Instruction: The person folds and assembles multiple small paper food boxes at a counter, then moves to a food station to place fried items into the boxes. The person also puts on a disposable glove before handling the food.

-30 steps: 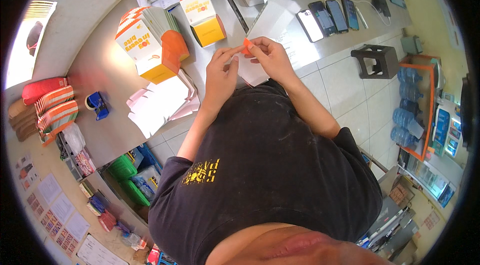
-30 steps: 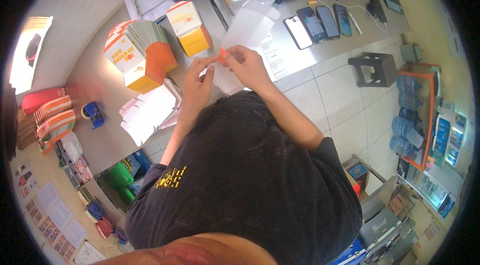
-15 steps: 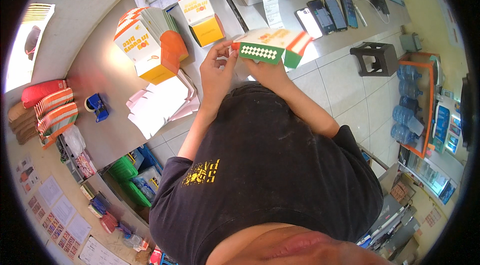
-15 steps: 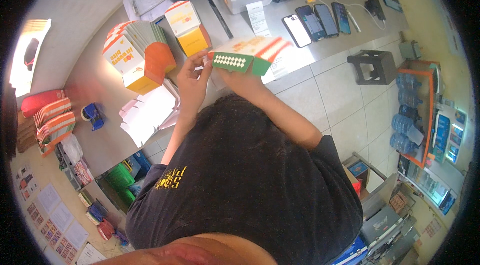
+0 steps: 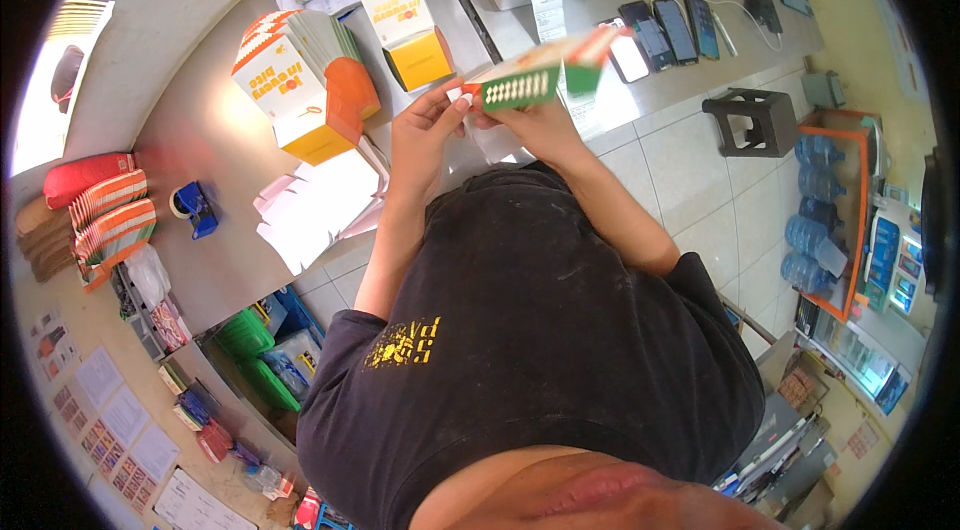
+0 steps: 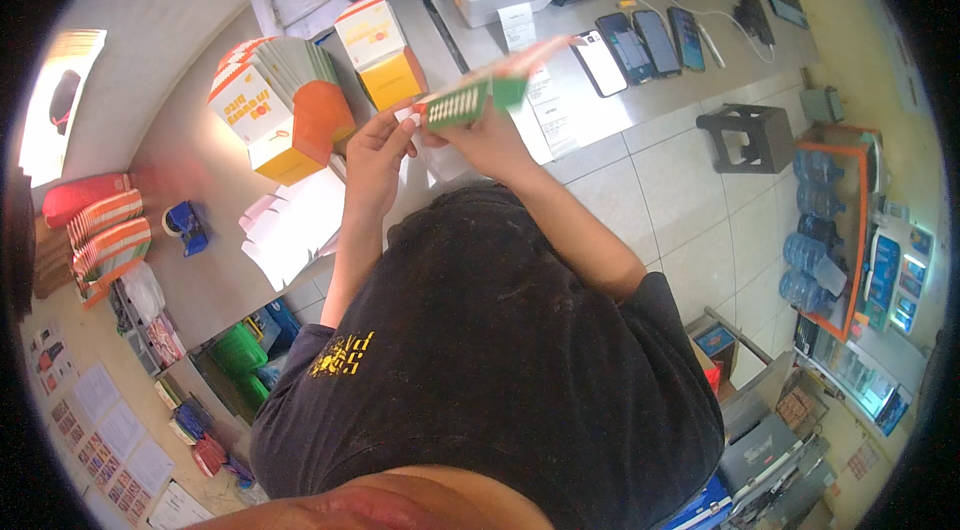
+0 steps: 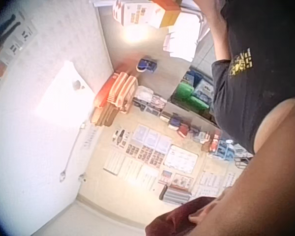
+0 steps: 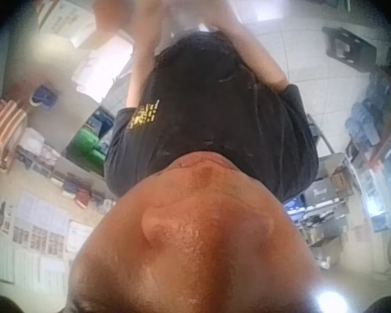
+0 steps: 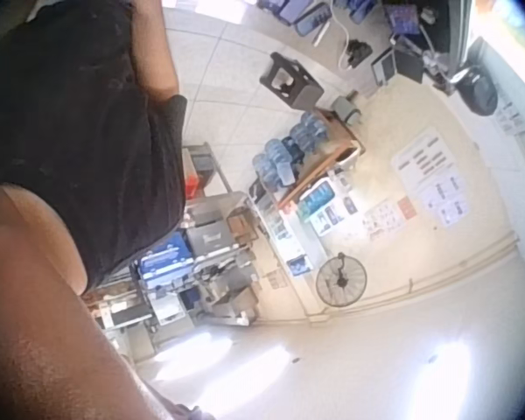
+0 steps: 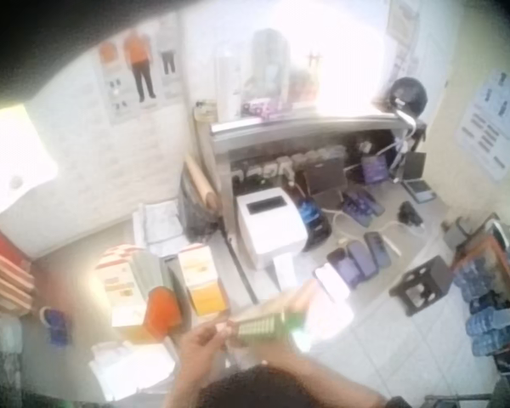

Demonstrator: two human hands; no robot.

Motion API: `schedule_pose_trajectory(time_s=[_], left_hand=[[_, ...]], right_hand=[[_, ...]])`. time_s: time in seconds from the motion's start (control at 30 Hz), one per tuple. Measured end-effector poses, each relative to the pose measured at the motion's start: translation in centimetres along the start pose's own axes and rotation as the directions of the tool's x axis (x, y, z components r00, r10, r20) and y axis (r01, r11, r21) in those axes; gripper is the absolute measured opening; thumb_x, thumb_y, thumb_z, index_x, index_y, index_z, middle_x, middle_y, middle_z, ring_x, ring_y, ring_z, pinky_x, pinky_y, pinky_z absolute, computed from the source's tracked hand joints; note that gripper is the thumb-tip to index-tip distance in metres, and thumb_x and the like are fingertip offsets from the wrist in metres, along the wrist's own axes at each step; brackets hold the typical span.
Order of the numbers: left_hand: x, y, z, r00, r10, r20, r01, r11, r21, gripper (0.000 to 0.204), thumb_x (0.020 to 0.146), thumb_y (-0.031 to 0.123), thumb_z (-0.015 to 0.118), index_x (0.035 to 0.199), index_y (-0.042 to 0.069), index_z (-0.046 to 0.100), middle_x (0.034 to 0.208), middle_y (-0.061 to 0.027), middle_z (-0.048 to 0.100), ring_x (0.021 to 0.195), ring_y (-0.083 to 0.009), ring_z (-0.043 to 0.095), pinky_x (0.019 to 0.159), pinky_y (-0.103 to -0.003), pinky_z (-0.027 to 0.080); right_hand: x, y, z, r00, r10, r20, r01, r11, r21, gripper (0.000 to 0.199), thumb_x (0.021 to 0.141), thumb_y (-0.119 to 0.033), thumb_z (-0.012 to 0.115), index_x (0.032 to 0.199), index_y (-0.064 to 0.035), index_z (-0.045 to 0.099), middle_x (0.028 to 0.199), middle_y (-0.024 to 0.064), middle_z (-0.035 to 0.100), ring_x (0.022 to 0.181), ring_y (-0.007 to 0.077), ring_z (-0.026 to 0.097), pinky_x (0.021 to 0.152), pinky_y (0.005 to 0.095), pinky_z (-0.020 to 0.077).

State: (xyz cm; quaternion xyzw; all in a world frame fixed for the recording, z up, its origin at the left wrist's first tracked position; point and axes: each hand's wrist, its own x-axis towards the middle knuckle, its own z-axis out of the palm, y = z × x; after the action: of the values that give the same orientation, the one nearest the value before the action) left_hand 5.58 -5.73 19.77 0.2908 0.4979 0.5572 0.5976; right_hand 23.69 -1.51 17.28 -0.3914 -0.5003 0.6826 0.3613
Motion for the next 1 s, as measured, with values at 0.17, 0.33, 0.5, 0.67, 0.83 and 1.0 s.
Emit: schedule_pose_trajectory(time_s=[0.17, 0.33, 0.5, 0.67, 0.83, 1.0], left_hand=[[-0.4, -0.1, 0.0, 0.996, 0.081, 0.028, -0.083, 0.993, 0.085, 0.034, 0.093, 0.003, 0.075, 0.125, -0.004, 0.068, 0.093, -0.0045, 0.069, 0.079, -0.0095, 0.062, 0.067, -0.024, 0.051], [-0.3, -0.8, 0.1, 0.989, 0.147, 0.026, -0.149, 0.961, 0.232, 0.025, 0.095, 0.003, 0.071, 0.119, -0.003, 0.067, 0.095, -0.0056, 0.069, 0.083, -0.0102, 0.065, 0.066, -0.025, 0.053], [-0.5, -1.1, 0.3, 0.985, 0.172, 0.012, -0.170, 0.960, 0.222, 0.023, 0.093, -0.002, 0.068, 0.115, -0.001, 0.069, 0.093, -0.0041, 0.068, 0.084, -0.0085, 0.065, 0.064, -0.024, 0.055], [-0.5, 0.0, -0.5, 0.991, 0.074, -0.111, -0.010, 0.873, 0.487, 0.027, 0.087, 0.007, 0.073, 0.112, -0.003, 0.069, 0.086, -0.0083, 0.070, 0.083, -0.0137, 0.069, 0.065, -0.028, 0.055], [-0.6, 1.6, -2.5, 0.981, 0.177, 0.080, -0.168, 0.567, 0.807, 0.035, 0.083, 0.013, 0.076, 0.112, -0.005, 0.068, 0.081, -0.0127, 0.069, 0.082, -0.0244, 0.071, 0.072, -0.036, 0.054], [1.4, 1.8, -1.2, 0.671, 0.741, -0.024, -0.256, 0.263, 0.930, 0.060, 0.081, 0.014, 0.083, 0.133, 0.000, 0.056, 0.098, -0.0102, 0.066, 0.090, -0.0272, 0.066, 0.080, -0.040, 0.052]], right_hand=[[-0.6, 0.9, 0.5, 0.943, -0.331, 0.008, 0.306, 0.860, -0.410, 0.030, 0.100, -0.020, 0.066, 0.126, -0.0034, 0.066, 0.125, 0.0106, 0.067, 0.118, 0.0198, 0.065, 0.095, 0.0354, 0.0542], [-0.4, 1.2, 0.5, 0.929, -0.361, 0.084, 0.371, 0.891, -0.263, 0.028, 0.099, -0.018, 0.068, 0.122, -0.0033, 0.066, 0.121, 0.0088, 0.069, 0.118, 0.0212, 0.065, 0.098, 0.0368, 0.0526], [-0.7, -0.8, 2.0, 0.978, -0.199, -0.060, 0.194, 0.978, -0.071, 0.024, 0.089, -0.011, 0.076, 0.108, 0.0012, 0.070, 0.096, 0.0172, 0.073, 0.078, 0.0275, 0.073, 0.072, 0.0345, 0.0569], [-0.3, -3.3, 2.2, 0.911, -0.404, -0.089, 0.220, 0.654, -0.723, 0.036, 0.083, -0.014, 0.081, 0.109, 0.0025, 0.063, 0.101, 0.0177, 0.069, 0.085, 0.0331, 0.069, 0.075, 0.0379, 0.0541], [1.2, -6.0, -0.1, 0.715, -0.672, -0.191, 0.349, 0.581, -0.735, 0.043, 0.089, -0.012, 0.077, 0.125, -0.0024, 0.055, 0.113, 0.0183, 0.069, 0.096, 0.0287, 0.072, 0.079, 0.0339, 0.0560], [1.0, -5.8, 0.7, 0.881, -0.369, -0.295, 0.192, 0.850, -0.490, 0.040, 0.093, -0.014, 0.073, 0.130, -0.0053, 0.059, 0.095, 0.0142, 0.077, 0.085, 0.0278, 0.077, 0.075, 0.0353, 0.0593]])
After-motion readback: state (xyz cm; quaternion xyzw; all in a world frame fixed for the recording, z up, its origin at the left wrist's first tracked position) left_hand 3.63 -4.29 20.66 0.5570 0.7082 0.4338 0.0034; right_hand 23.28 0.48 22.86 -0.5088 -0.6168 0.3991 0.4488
